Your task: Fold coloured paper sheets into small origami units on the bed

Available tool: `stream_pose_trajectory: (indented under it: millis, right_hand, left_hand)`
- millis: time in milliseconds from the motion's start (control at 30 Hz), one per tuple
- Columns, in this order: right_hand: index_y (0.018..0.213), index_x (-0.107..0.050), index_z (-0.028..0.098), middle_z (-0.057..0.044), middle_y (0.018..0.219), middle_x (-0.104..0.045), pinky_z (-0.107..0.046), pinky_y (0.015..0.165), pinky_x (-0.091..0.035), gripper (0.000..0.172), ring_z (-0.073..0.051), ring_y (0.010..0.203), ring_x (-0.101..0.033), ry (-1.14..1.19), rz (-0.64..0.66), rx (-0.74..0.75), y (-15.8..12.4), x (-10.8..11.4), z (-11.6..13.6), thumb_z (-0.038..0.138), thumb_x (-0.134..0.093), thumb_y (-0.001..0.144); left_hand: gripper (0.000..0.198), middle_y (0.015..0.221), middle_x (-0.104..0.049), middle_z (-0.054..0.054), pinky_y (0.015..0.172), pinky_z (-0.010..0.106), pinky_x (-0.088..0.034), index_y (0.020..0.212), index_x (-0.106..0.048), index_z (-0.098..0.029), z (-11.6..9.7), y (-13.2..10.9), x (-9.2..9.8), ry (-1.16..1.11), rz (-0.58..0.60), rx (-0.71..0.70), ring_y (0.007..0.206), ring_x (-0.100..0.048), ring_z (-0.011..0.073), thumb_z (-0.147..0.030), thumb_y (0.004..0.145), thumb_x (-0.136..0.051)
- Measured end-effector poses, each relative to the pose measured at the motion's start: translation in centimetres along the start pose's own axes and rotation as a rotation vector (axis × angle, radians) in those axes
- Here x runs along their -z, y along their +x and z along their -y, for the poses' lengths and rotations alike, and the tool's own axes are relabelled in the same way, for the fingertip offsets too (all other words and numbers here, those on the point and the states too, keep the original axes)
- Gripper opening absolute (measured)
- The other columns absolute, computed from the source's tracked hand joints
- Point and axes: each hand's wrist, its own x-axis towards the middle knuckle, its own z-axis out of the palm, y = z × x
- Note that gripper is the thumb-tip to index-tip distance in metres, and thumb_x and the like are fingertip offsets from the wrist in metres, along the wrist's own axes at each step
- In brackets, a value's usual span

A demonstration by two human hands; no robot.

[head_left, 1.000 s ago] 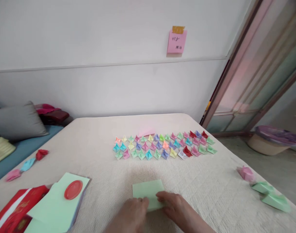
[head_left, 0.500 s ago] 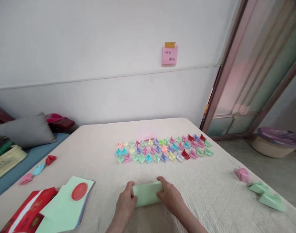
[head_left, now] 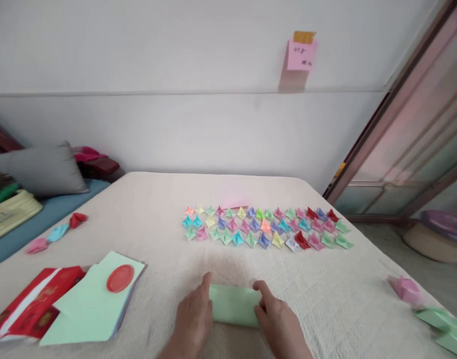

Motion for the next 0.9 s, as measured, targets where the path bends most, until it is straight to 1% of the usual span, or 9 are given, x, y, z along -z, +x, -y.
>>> stream_pose_trajectory:
  millis: [100, 167, 233, 333, 433, 500, 600, 733, 900]
  right_hand:
    - [0.085, -0.058, 0.024, 0.000, 0.069, -0.066, -0.023, 0.055, -0.039, 0.026, -0.016, 0.063, -0.064, 0.003, -0.023, 0.070, -0.2, -0.4, -0.7, 0.010, -0.036, 0.083]
    - [0.077, -0.060, 0.024, 0.000, 0.071, -0.065, -0.023, 0.055, -0.040, 0.029, -0.016, 0.062, -0.064, 0.009, -0.045, 0.141, -0.1, -0.7, -1.2, 0.015, -0.035, 0.087]
    - [0.077, -0.063, 0.026, 0.000, 0.072, -0.065, -0.022, 0.054, -0.041, 0.032, -0.015, 0.062, -0.065, 0.011, -0.075, 0.199, 0.1, -1.2, -1.6, 0.016, -0.034, 0.087]
    - [0.081, -0.066, 0.027, 0.000, 0.071, -0.064, -0.020, 0.050, -0.040, 0.033, -0.014, 0.058, -0.064, -0.013, -0.152, 0.242, 0.1, -1.7, -1.9, 0.014, -0.037, 0.086]
    - [0.080, -0.067, 0.028, 0.000, 0.070, -0.063, -0.019, 0.047, -0.038, 0.032, -0.012, 0.054, -0.063, -0.047, -0.211, 0.260, -0.1, -1.9, -1.8, 0.017, -0.038, 0.088]
    - [0.079, -0.067, 0.028, 0.000, 0.068, -0.062, -0.018, 0.045, -0.037, 0.032, -0.012, 0.052, -0.062, -0.065, -0.218, 0.265, -0.2, -1.9, -1.7, 0.019, -0.038, 0.089]
    - [0.078, -0.067, 0.028, 0.000, 0.068, -0.063, -0.018, 0.044, -0.038, 0.034, -0.011, 0.052, -0.062, -0.079, -0.209, 0.275, -0.3, -1.8, -1.5, 0.021, -0.037, 0.091]
    - [0.079, -0.068, 0.027, -0.001, 0.072, -0.065, -0.018, 0.045, -0.039, 0.034, -0.012, 0.053, -0.063, -0.072, -0.211, 0.268, -0.3, -1.7, -1.5, 0.022, -0.036, 0.091]
    - [0.081, -0.070, 0.027, -0.002, 0.072, -0.067, -0.019, 0.048, -0.042, 0.036, -0.013, 0.057, -0.065, -0.035, -0.192, 0.214, -0.3, -1.5, -1.4, 0.021, -0.036, 0.090]
  left_hand:
    - [0.059, 0.127, -0.059, 0.009, 0.093, 0.028, -0.039, 0.142, -0.029, -0.017, -0.3, 0.0, 0.0, 0.004, 0.004, -0.014, 0.113, -0.055, 0.0193, -0.009, 0.084, -0.033]
    - [0.057, 0.128, -0.057, 0.011, 0.093, 0.028, -0.038, 0.142, -0.028, -0.014, -0.4, 0.1, 0.1, 0.007, 0.021, -0.021, 0.114, -0.054, 0.0199, -0.008, 0.086, -0.031]
    - [0.054, 0.123, -0.060, 0.012, 0.090, 0.030, -0.040, 0.140, -0.032, -0.013, -0.4, 0.1, 0.2, 0.009, 0.037, -0.026, 0.109, -0.056, 0.0207, -0.007, 0.086, -0.029]
    - [0.047, 0.110, -0.064, 0.009, 0.081, 0.030, -0.044, 0.126, -0.048, -0.017, -0.6, 0.2, 0.4, 0.037, 0.053, -0.053, 0.094, -0.061, 0.0200, -0.005, 0.085, -0.028]
    - [0.044, 0.120, -0.057, 0.011, 0.087, 0.038, -0.042, 0.114, -0.057, -0.018, -1.2, 0.0, 0.3, 0.146, -0.022, -0.105, 0.101, -0.055, 0.0240, -0.003, 0.084, -0.030]
    - [0.042, 0.130, -0.051, 0.013, 0.096, 0.045, -0.037, 0.115, -0.058, -0.018, -1.7, -0.3, -0.5, 0.177, -0.048, -0.236, 0.113, -0.048, 0.0283, -0.004, 0.084, -0.033]
    - [0.042, 0.138, -0.048, 0.012, 0.103, 0.044, -0.035, 0.128, -0.051, -0.019, -2.2, -0.8, -2.9, 0.118, 0.066, -0.514, 0.123, -0.043, 0.0291, -0.015, 0.088, -0.041]
    - [0.069, 0.149, -0.031, 0.016, 0.101, 0.064, -0.030, 0.145, -0.028, -0.022, -1.8, -1.0, -6.2, 0.144, 0.123, -0.539, 0.132, -0.030, 0.0419, -0.037, 0.083, -0.056]
    - [0.063, 0.150, -0.030, 0.011, 0.100, 0.066, -0.032, 0.146, -0.023, -0.031, -1.3, -0.9, -7.8, 0.197, 0.047, -0.500, 0.133, -0.030, 0.0403, -0.022, 0.088, -0.047]
